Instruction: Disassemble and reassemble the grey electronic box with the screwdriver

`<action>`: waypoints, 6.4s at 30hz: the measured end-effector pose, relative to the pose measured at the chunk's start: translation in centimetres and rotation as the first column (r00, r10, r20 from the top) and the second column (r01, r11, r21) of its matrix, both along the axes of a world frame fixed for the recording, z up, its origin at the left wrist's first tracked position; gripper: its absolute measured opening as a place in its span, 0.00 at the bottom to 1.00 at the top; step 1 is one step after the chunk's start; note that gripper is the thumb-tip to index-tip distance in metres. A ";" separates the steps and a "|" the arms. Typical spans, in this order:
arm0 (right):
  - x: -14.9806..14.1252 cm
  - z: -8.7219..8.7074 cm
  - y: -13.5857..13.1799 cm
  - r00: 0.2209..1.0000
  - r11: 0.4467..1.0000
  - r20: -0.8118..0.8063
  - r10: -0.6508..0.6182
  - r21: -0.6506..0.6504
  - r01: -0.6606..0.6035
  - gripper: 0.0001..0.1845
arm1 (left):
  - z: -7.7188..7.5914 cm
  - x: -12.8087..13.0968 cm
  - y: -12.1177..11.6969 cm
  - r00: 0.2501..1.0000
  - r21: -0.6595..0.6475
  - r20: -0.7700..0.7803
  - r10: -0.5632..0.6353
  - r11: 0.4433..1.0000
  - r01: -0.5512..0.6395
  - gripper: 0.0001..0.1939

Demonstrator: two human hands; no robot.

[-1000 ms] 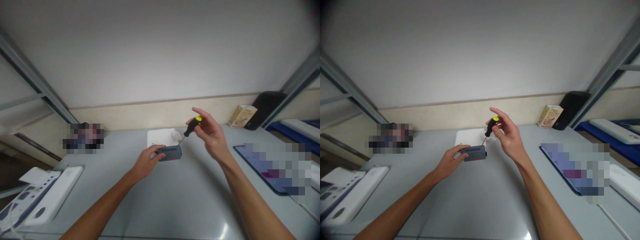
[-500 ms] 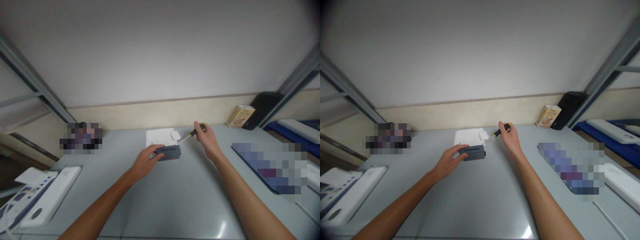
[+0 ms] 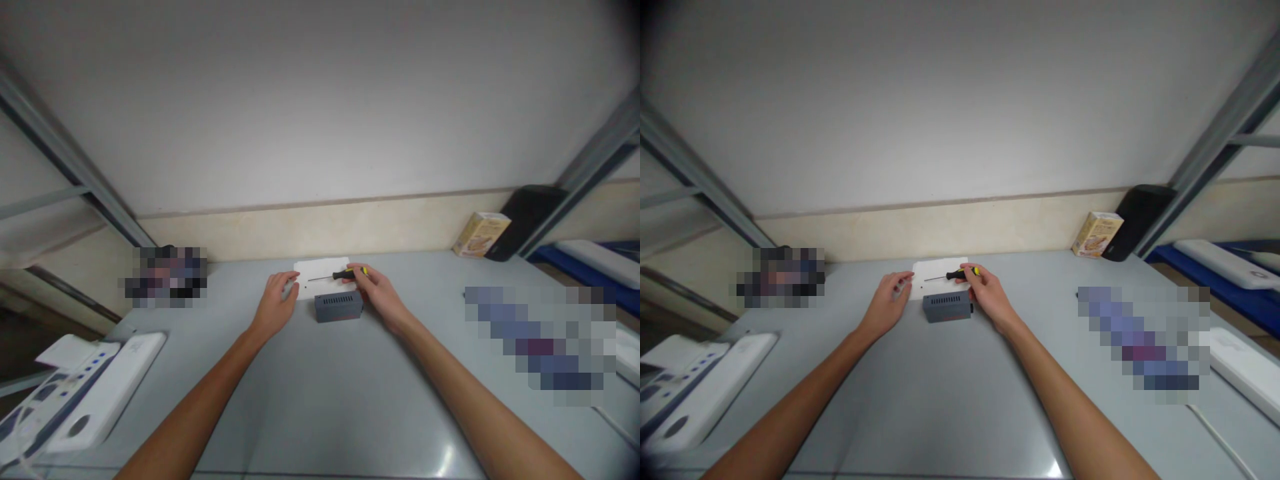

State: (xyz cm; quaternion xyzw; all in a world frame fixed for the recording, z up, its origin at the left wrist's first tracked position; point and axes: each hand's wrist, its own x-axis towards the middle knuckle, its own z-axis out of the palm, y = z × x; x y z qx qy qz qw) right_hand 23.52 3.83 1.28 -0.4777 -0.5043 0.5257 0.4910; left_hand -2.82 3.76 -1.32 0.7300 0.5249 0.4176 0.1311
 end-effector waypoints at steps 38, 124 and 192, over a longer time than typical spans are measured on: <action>0.1 0.7 -0.3 0.998 0.999 0.027 0.049 0.018 -0.049 0.31 | 0.0 -0.3 0.2 0.986 -0.006 -0.113 -0.123 0.992 0.123 0.10; -2.0 8.7 -0.7 0.984 0.727 0.177 0.001 0.675 -0.122 0.18 | 2.8 2.4 -3.0 0.930 -0.148 0.212 -0.301 0.930 0.335 0.11; 4.4 1.7 0.6 0.882 0.991 -0.459 -0.105 0.027 0.132 0.23 | 0.5 2.3 -3.1 0.911 0.256 -0.229 -0.343 0.882 0.396 0.12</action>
